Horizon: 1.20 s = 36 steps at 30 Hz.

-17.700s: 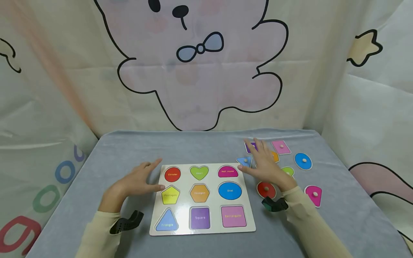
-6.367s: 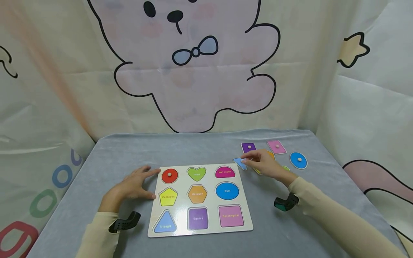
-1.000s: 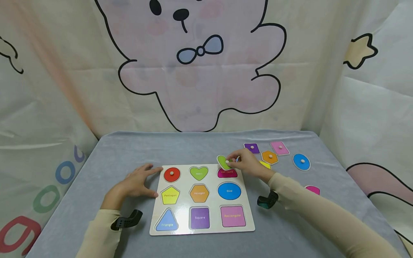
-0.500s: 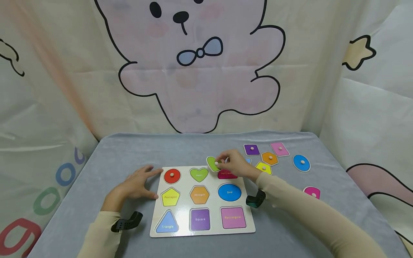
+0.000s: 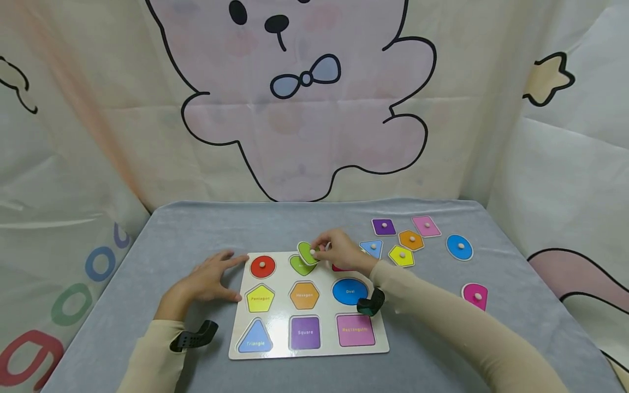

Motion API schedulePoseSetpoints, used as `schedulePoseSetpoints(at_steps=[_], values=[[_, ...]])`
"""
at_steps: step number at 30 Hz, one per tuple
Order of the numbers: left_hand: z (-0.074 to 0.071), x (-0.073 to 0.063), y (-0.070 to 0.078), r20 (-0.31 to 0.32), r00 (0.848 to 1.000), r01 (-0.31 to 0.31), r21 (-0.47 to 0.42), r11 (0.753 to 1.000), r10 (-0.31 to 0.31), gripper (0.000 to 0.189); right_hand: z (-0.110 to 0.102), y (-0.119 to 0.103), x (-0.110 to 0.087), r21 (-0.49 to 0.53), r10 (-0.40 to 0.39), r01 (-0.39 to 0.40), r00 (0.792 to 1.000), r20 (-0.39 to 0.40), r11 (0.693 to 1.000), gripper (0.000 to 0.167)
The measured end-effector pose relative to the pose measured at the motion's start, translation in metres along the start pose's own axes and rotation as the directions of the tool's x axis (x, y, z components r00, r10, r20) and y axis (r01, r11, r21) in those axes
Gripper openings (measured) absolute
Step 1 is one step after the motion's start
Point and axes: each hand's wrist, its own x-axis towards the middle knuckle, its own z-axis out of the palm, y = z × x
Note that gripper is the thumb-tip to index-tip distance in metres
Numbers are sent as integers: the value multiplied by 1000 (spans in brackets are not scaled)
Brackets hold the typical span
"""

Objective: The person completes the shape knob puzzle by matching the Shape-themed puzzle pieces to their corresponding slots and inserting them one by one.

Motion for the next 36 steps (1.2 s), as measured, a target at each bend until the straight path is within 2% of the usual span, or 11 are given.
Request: schedulePoseSetpoints(at_steps=[3, 10, 20, 28, 36], values=[[0, 1, 0, 1, 1000, -2, -2, 1000, 2, 98, 5, 1, 2, 0, -16, 16, 1000, 19, 1000, 10], [0, 3, -2, 11, 1000, 2, -9, 1000, -2, 98, 11, 0, 3, 19, 30, -31, 997, 65, 999, 11], [2, 2, -2, 15, 1000, 5, -13, 1000, -4, 97, 19, 4, 8, 53, 41, -47, 993, 108, 997, 12], [-1, 3, -2, 13, 1000, -4, -20, 1000, 4, 97, 16, 1, 10, 40, 31, -36, 991, 128, 999, 12], [0, 2, -1, 13, 1000, -4, -17, 1000, 4, 97, 18, -4, 9, -28, 19, -16, 991, 134, 999, 8]])
